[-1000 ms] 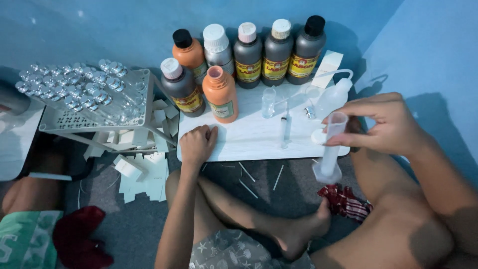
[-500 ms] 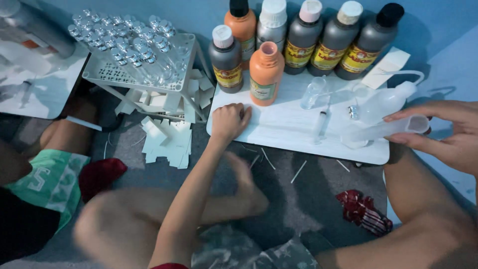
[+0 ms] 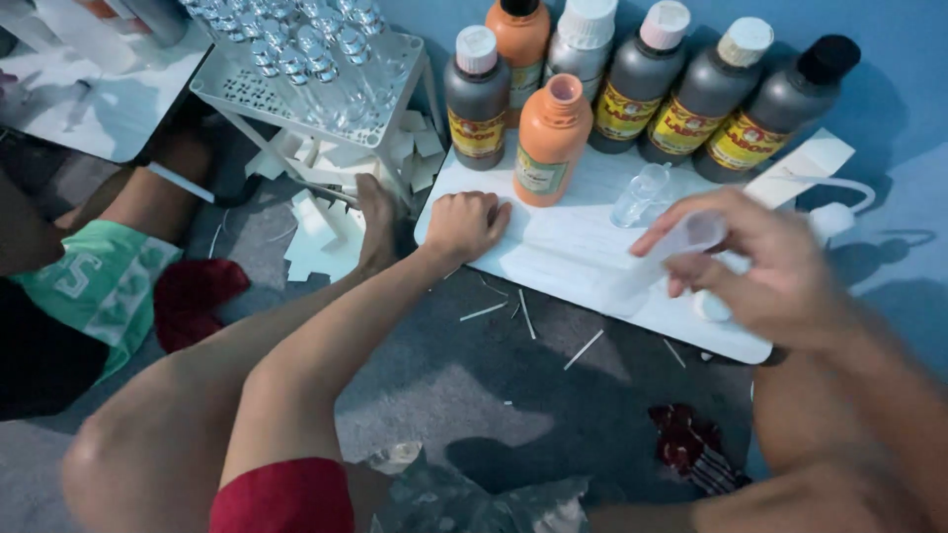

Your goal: Measuring and mixing liquids from bottles using a syringe on a small tray.

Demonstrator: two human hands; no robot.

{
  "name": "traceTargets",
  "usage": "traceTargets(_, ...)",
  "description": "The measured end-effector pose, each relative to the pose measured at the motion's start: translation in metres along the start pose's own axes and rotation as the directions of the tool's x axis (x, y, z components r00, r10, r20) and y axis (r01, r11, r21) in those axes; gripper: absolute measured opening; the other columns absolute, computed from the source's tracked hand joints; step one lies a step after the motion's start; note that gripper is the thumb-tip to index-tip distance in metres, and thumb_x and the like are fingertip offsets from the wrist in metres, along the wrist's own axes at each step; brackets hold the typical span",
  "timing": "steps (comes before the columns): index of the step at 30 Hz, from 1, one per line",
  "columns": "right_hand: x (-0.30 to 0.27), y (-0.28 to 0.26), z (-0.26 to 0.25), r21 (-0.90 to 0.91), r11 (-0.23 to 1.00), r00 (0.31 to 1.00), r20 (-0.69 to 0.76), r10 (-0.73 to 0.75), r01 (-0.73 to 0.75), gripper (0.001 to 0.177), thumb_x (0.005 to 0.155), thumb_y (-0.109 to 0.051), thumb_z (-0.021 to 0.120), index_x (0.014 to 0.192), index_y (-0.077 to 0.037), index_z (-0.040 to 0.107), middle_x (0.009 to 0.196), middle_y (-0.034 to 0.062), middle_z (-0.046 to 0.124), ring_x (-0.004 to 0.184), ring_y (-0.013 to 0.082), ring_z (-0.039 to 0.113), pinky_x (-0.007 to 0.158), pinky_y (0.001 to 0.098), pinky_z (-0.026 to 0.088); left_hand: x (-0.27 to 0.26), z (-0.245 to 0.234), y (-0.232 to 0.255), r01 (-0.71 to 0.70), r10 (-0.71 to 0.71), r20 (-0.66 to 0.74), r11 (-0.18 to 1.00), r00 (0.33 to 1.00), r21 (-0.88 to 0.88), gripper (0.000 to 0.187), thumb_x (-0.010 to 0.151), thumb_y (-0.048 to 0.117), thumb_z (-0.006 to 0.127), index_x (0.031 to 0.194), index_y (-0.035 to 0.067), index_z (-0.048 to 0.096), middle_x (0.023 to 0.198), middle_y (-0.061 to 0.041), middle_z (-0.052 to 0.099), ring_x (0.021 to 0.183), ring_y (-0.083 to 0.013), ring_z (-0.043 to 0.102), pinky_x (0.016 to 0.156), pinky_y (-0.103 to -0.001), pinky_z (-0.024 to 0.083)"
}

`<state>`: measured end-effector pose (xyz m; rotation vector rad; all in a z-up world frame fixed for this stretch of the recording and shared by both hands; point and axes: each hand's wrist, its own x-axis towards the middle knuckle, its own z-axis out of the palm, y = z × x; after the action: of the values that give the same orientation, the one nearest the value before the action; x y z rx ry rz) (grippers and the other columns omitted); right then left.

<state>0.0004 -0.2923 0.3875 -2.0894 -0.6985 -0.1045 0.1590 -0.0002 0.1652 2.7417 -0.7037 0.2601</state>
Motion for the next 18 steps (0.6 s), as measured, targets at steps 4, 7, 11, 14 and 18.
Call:
traceTargets(4,-0.006,0.001,0.021,0.002,0.995,0.995,0.014,0.099,-0.100,0.028,0.094,-0.023,0.064,0.116,-0.006,0.064,0.110,0.0038,0.076,0.068,0.0101,0.075,0.069,0.0192,0.059,0.001,0.003,-0.002,-0.032,0.032,-0.014,0.999,0.999,-0.041,0.044,0.098,0.042,0.052,0.074,0.010,0.069,0.074,-0.012,0.073,0.064,-0.0389,0.068,0.055,-0.053,0.049)
traceTargets(7,-0.011,0.004,0.035,0.059,0.973,0.975,-0.001,0.222,-0.221,0.028,0.096,-0.025,0.063,0.116,-0.006,0.066,0.109,0.0034,0.074,0.068,0.0089,0.071,0.071,0.0196,0.056,0.002,0.010,-0.007,-0.095,0.095,-0.018,0.995,0.995,-0.041,0.042,0.100,0.039,0.052,0.075,0.010,0.070,0.074,-0.010,0.074,0.061,-0.0342,0.068,0.053,-0.050,0.051)
traceTargets(11,-0.020,0.016,0.044,0.143,0.963,0.952,-0.171,0.253,-0.230,0.030,0.089,-0.011,0.071,0.114,0.004,0.069,0.092,0.0226,0.080,0.065,0.0295,0.081,0.059,0.0382,0.065,0.004,0.031,-0.019,-0.113,0.117,-0.062,0.992,0.991,0.057,0.035,0.095,0.046,0.054,0.078,0.020,0.068,0.067,-0.004,0.070,0.062,-0.0322,0.074,0.059,-0.047,0.059)
traceTargets(14,-0.024,0.033,0.041,0.174,0.941,0.918,-0.229,0.324,-0.289,0.029,0.089,-0.011,0.070,0.114,0.003,0.069,0.094,0.0221,0.080,0.064,0.0250,0.079,0.060,0.0381,0.065,0.005,0.024,-0.024,-0.155,0.157,-0.060,0.987,0.986,0.033,0.033,0.095,0.046,0.055,0.079,0.020,0.067,0.068,-0.004,0.070,0.062,-0.0307,0.074,0.058,-0.046,0.060)
traceTargets(18,-0.027,0.050,0.040,0.202,0.943,0.893,-0.320,0.317,-0.263,0.031,0.092,-0.017,0.066,0.114,0.005,0.063,0.101,0.0253,0.077,0.059,0.0211,0.075,0.055,0.0352,0.062,0.010,0.008,-0.023,-0.163,0.164,0.118,0.987,0.979,-0.018,0.033,0.101,0.043,0.050,0.085,0.020,0.068,0.071,0.002,0.071,0.063,-0.0262,0.074,0.054,-0.039,0.058)
